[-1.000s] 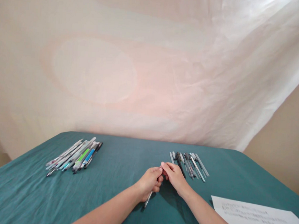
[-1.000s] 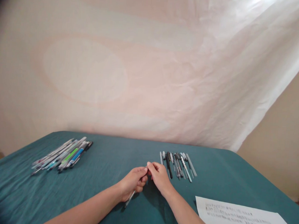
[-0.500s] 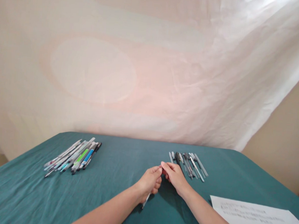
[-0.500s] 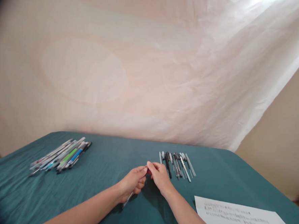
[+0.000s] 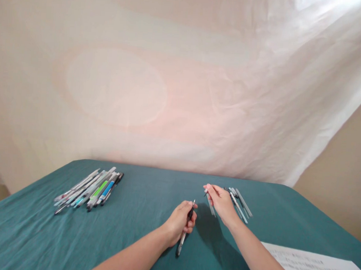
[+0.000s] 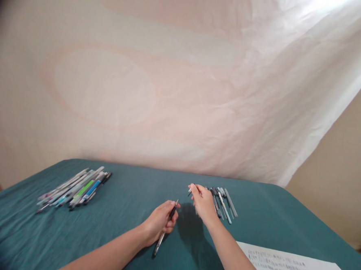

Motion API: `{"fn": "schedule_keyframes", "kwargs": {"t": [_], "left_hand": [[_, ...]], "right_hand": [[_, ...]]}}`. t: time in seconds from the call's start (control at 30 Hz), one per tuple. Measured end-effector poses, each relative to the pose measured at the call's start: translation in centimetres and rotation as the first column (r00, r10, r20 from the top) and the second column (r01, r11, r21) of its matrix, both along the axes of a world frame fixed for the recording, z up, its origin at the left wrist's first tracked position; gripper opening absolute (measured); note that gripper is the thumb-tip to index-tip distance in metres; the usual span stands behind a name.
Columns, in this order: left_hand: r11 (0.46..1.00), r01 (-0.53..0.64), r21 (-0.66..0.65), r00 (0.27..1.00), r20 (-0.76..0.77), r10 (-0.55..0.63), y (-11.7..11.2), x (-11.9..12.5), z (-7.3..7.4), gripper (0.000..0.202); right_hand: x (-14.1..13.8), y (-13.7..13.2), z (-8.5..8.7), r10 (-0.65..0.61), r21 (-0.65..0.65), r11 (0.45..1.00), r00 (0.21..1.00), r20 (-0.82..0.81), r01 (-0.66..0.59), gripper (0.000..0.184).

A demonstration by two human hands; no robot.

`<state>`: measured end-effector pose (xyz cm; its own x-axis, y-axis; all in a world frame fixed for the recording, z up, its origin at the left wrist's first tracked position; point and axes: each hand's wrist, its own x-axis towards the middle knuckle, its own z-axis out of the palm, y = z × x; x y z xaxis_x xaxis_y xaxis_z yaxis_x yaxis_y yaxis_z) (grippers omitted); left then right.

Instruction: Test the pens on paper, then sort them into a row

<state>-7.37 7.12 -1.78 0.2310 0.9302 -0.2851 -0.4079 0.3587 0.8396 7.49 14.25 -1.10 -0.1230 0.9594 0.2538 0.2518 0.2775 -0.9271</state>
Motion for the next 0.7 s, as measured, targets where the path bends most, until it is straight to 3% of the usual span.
{"fn": "schedule_keyframes", "kwargs": {"t": [0.13, 0.3, 0.47, 0.7], "left_hand": [[0.999, -0.046, -0.024, 0.996, 0.074, 0.047, 0.2, -0.2, -0.1, 0.013], [0.999, -0.039, -0.02, 0.994, 0.098, 0.041, 0.2, -0.4, 0.0, 0.012], [1.0, -0.021, -0.002, 0.994, 0.109, 0.021, 0.3, -0.4, -0.3, 0.012], [1.0, -0.021, -0.002, 0.992, 0.122, 0.021, 0.3, -0.3, -0.4, 0.012]], "right_hand": [[0.9, 3.3, -0.2, -0.047, 0.064, 0.997, 0.96, 0.276, 0.03, 0.036], [0.5, 6.5, -0.4, -0.061, 0.073, 0.997, 0.888, 0.455, 0.031, 0.02], [-0.7, 7.6, -0.9, -0.073, 0.096, 0.995, 0.793, 0.605, 0.018, 0.01], [-0.6, 7.5, -0.9, -0.113, 0.147, 0.989, 0.675, 0.729, 0.006, 0.011]]}}
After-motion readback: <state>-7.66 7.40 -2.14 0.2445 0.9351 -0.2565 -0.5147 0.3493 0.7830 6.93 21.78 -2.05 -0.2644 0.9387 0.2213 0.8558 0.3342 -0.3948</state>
